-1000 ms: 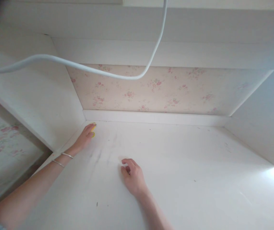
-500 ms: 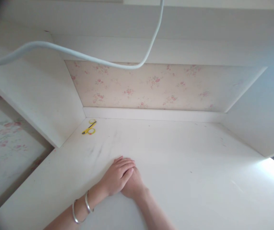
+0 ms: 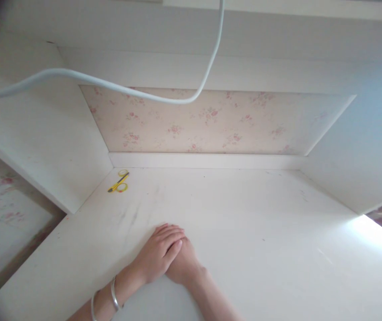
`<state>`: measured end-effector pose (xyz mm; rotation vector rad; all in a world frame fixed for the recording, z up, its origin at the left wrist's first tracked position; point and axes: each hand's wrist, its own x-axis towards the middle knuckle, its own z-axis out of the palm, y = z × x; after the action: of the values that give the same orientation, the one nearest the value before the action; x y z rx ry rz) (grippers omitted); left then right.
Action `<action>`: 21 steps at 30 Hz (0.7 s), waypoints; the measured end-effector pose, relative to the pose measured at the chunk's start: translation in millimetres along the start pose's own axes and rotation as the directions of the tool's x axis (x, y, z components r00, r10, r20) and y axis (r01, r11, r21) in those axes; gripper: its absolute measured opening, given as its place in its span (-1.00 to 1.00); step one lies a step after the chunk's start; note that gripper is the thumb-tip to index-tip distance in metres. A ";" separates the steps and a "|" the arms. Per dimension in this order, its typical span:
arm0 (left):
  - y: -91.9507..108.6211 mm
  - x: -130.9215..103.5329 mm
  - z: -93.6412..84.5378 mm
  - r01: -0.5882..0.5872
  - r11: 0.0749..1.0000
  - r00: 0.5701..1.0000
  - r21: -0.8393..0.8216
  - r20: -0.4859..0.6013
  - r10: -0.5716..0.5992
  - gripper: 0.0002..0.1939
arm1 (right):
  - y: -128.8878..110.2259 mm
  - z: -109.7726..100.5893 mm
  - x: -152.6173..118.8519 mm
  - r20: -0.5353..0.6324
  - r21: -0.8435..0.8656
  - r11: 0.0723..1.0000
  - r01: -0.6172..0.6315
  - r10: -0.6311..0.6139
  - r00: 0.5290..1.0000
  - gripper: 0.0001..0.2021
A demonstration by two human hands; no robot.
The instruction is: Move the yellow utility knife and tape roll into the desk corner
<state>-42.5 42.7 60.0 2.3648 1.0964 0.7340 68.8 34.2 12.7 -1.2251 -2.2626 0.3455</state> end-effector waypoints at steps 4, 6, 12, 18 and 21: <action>0.6 -0.1 -0.5 -0.002 1.000 1.000 0.013 -0.004 0.002 -0.68 | -1.2 -1.5 1.0 0.060 -0.059 0.998 0.002 0.002 0.998 -0.46; 1.0 -0.1 -0.6 0.000 1.000 1.000 0.016 -0.001 0.000 -0.68 | -2.3 -3.0 1.8 0.084 -0.078 0.997 -0.001 0.007 0.996 -0.46; 0.8 -0.1 -0.5 0.007 1.000 1.000 0.018 0.009 -0.007 -0.69 | -3.2 -4.6 1.4 0.093 -0.090 0.996 -0.011 0.019 0.995 -0.45; 0.2 -0.1 -0.5 0.011 1.000 1.000 0.013 0.017 -0.011 -0.69 | -4.7 -5.8 2.4 0.113 -0.088 0.996 -0.006 0.016 0.993 -0.46; 0.3 -0.1 -0.4 0.007 1.000 1.000 0.010 0.018 -0.007 -0.69 | -5.7 -7.0 3.2 0.124 -0.090 0.996 -0.009 0.020 0.992 -0.47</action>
<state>-42.6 42.5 60.5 2.3699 1.1031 0.7055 67.5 33.5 22.1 -1.2984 -2.3998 0.3375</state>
